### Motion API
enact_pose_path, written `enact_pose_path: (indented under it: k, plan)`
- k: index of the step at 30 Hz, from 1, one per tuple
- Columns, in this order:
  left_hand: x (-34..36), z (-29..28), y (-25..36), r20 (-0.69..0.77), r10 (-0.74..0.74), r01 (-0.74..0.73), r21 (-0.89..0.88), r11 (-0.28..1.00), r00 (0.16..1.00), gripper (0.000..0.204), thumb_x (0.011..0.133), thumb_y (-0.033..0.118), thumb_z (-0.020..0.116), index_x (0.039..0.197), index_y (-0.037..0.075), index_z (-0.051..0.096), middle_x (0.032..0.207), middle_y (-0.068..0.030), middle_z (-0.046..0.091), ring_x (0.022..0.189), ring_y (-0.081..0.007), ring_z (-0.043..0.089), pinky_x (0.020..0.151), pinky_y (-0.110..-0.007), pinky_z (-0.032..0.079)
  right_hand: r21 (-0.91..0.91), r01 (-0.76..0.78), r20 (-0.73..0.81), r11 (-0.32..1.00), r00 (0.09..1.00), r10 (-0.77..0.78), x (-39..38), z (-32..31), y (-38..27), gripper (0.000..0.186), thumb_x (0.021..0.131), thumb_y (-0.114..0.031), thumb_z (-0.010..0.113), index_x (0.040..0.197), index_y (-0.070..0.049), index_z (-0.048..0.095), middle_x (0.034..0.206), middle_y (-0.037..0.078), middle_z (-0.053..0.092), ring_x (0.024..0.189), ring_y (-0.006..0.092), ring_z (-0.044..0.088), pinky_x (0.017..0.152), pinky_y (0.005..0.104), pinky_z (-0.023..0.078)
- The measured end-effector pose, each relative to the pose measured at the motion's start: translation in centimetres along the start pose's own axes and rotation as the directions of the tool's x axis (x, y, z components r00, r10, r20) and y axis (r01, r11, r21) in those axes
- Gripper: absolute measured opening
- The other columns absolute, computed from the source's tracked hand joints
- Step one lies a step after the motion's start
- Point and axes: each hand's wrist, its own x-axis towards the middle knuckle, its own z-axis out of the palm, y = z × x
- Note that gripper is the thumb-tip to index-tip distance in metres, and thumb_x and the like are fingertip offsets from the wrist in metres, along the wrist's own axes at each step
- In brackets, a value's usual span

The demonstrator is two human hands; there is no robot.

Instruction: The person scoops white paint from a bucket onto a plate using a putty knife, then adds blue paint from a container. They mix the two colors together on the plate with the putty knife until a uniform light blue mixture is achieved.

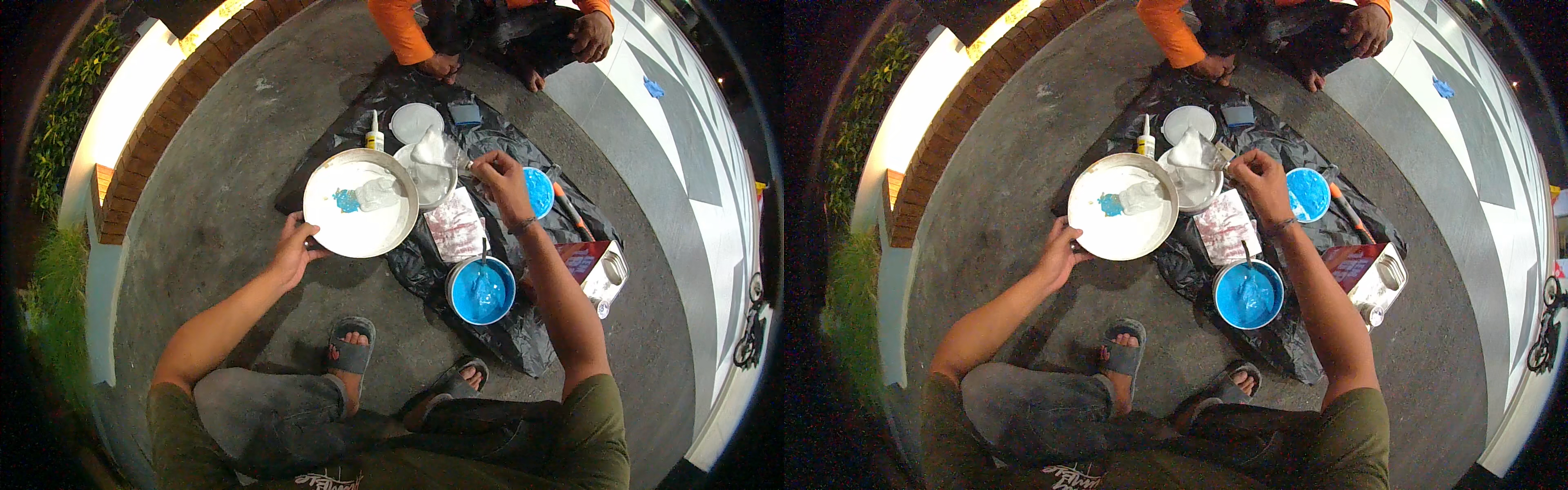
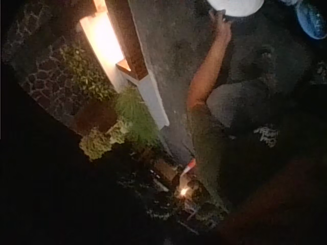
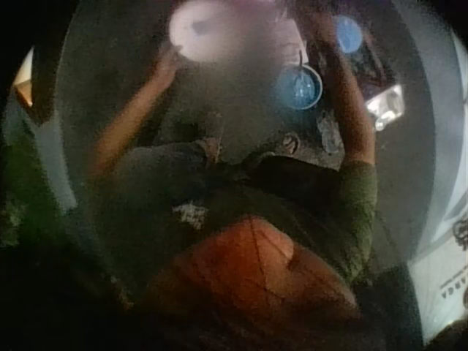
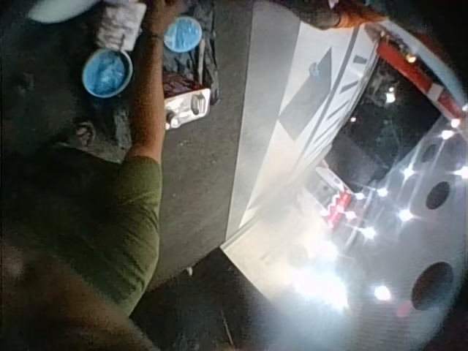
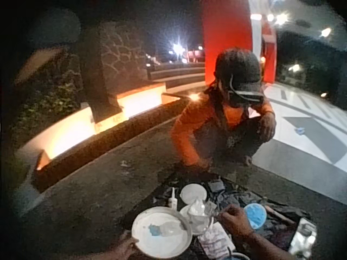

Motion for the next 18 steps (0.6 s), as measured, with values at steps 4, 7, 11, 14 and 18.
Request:
enact_pose_path:
  k: [4,7,11,14,18]
  plan:
    - [0.2,1.1,0.3,0.005,-0.005,0.005,-0.020,1.000,1.000,0.044,0.091,0.020,0.063,0.127,0.010,0.040,0.120,-0.0116,0.054,0.108,-0.0229,0.057,0.087,-0.049,0.056,-0.073,0.188,0.008,0.980,0.982,-0.188,-0.2,0.0,-2.3,0.016,0.087,-0.015,0.067,0.091,0.000,0.065,0.081,0.006,0.069,0.073,0.0105,0.064,0.066,0.0271,0.050]
    - [0.1,1.7,0.8,0.006,-0.006,0.006,-0.014,1.000,1.000,0.045,0.091,0.021,0.064,0.127,0.009,0.040,0.120,-0.0115,0.054,0.106,-0.0223,0.057,0.088,-0.048,0.055,-0.416,0.380,0.044,0.826,0.916,-0.399,-2.2,1.1,-5.2,0.017,0.086,-0.015,0.070,0.094,-0.001,0.065,0.082,0.010,0.070,0.074,0.0172,0.068,0.067,0.0306,0.052]
    - [0.4,2.3,0.9,0.026,0.002,-0.001,-0.025,1.000,1.000,0.046,0.090,0.021,0.064,0.128,0.009,0.039,0.120,-0.0113,0.054,0.106,-0.0225,0.057,0.087,-0.048,0.055,-0.498,0.586,0.188,0.639,0.792,-0.581,-4.6,3.0,-3.9,0.021,0.083,-0.011,0.074,0.100,-0.004,0.065,0.095,0.015,0.070,0.082,0.0325,0.070,0.072,0.0369,0.056]
    - [0.7,3.0,0.9,0.040,0.009,-0.008,-0.031,0.999,0.999,0.047,0.090,0.021,0.063,0.128,0.009,0.039,0.120,-0.0114,0.054,0.105,-0.0229,0.057,0.087,-0.049,0.055,-0.563,0.661,0.391,0.496,0.741,-0.545,-5.3,3.4,-1.9,0.021,0.082,-0.006,0.072,0.100,-0.008,0.062,0.092,0.011,0.065,0.083,0.0305,0.066,0.070,0.0404,0.055]
    - [0.7,3.0,1.1,0.024,0.011,-0.010,-0.024,1.000,1.000,0.045,0.090,0.020,0.063,0.127,0.009,0.039,0.120,-0.0119,0.054,0.106,-0.0239,0.057,0.086,-0.050,0.055,-0.566,0.692,0.349,0.448,0.694,-0.630,-5.8,3.6,-1.1,0.023,0.082,-0.006,0.071,0.102,-0.009,0.061,0.090,0.010,0.063,0.080,0.0300,0.065,0.068,0.0405,0.054]
